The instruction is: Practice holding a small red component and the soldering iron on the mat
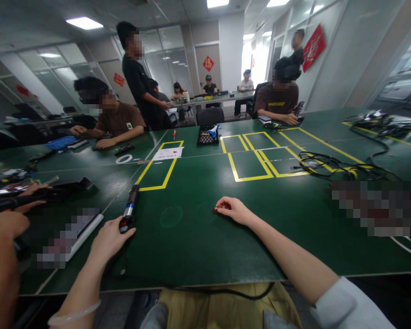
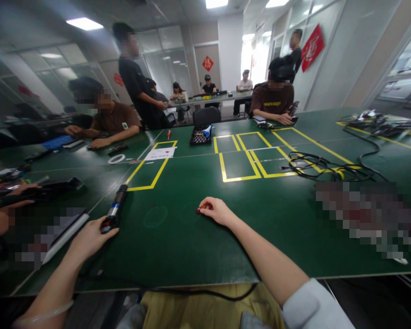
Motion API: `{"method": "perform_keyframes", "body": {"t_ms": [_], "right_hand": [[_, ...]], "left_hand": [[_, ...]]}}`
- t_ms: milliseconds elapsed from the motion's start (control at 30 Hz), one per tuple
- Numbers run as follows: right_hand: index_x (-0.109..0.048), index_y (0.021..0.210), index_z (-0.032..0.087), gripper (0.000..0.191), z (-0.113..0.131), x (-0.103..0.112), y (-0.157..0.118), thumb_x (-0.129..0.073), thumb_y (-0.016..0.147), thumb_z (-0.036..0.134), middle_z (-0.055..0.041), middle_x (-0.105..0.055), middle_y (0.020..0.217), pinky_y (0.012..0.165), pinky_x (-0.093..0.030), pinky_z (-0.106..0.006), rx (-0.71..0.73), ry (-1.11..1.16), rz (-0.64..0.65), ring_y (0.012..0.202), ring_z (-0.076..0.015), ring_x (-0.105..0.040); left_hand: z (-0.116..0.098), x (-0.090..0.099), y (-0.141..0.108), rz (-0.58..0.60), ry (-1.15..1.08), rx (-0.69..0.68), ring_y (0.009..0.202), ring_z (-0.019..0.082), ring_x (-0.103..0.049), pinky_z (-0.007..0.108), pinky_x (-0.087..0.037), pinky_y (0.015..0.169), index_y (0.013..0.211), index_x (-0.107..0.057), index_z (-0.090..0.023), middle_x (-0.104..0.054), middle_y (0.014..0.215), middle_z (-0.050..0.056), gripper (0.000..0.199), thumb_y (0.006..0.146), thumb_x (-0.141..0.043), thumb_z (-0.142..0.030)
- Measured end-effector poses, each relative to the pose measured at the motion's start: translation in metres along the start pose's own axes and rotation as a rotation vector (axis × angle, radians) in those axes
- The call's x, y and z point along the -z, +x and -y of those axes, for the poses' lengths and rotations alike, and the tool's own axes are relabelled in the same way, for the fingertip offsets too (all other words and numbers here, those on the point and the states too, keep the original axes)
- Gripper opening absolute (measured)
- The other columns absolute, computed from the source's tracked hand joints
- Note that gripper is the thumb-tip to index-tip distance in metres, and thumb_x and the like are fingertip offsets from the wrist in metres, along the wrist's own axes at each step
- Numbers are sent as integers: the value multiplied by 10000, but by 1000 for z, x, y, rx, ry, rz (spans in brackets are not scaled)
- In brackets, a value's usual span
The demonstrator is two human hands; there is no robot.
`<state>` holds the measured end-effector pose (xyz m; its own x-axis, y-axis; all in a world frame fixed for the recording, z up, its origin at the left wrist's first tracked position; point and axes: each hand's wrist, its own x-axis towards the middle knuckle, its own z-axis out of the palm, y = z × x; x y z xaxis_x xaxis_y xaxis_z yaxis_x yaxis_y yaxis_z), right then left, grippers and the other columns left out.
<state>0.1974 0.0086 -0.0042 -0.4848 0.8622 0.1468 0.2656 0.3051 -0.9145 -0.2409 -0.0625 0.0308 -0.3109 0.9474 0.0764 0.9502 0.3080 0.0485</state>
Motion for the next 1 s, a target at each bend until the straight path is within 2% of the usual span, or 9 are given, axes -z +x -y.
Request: {"method": "perform_keyframes", "body": {"t_ms": [100,200,400,600,767,1000], "right_hand": [[-632,926,136,171,-2,-1,1,-624,806,257,-4,-592,731,596,-388,-226,12,23,6,633,-109,-501],[-616,938,143,170,-3,-1,1,-621,805,248,-2,-593,752,603,-388,-224,33,54,-8,644,-108,-501],[-592,868,161,93,-2,-2,-1,-593,825,244,15,-559,727,601,-377,-221,94,18,-56,626,-104,-467],[-569,860,173,63,-6,-3,1,-574,840,232,12,-554,751,606,-380,-221,144,-29,-104,636,-108,-466],[-555,823,177,27,-8,-2,2,-580,820,187,16,-523,756,624,-385,-228,160,-116,-125,641,-112,-471],[-559,830,179,19,-8,-1,0,-573,837,191,1,-528,791,641,-403,-237,194,-129,-114,660,-121,-494]], "left_hand": [[-34,-2,0,53,17,-70,1122,314,-561,393,-449,925,1311,-475,-101,-533,1271,193,709,770,-459,-559],[-75,-4,-2,51,-1,-151,1152,301,-534,387,-421,971,1332,-445,-100,-509,1297,177,694,787,-460,-528],[-159,-6,-11,53,-97,-331,1130,275,-525,355,-437,924,1309,-454,-153,-516,1278,135,613,788,-512,-471],[-224,-13,-27,41,-189,-493,1107,265,-517,340,-441,869,1267,-456,-194,-536,1231,121,559,773,-584,-423],[-254,-19,-38,35,-235,-581,1091,251,-508,330,-432,855,1279,-435,-222,-528,1228,111,562,772,-602,-399],[-258,-24,-39,25,-257,-593,1091,262,-496,345,-437,840,1342,-387,-197,-513,1248,126,610,802,-565,-421]]}}
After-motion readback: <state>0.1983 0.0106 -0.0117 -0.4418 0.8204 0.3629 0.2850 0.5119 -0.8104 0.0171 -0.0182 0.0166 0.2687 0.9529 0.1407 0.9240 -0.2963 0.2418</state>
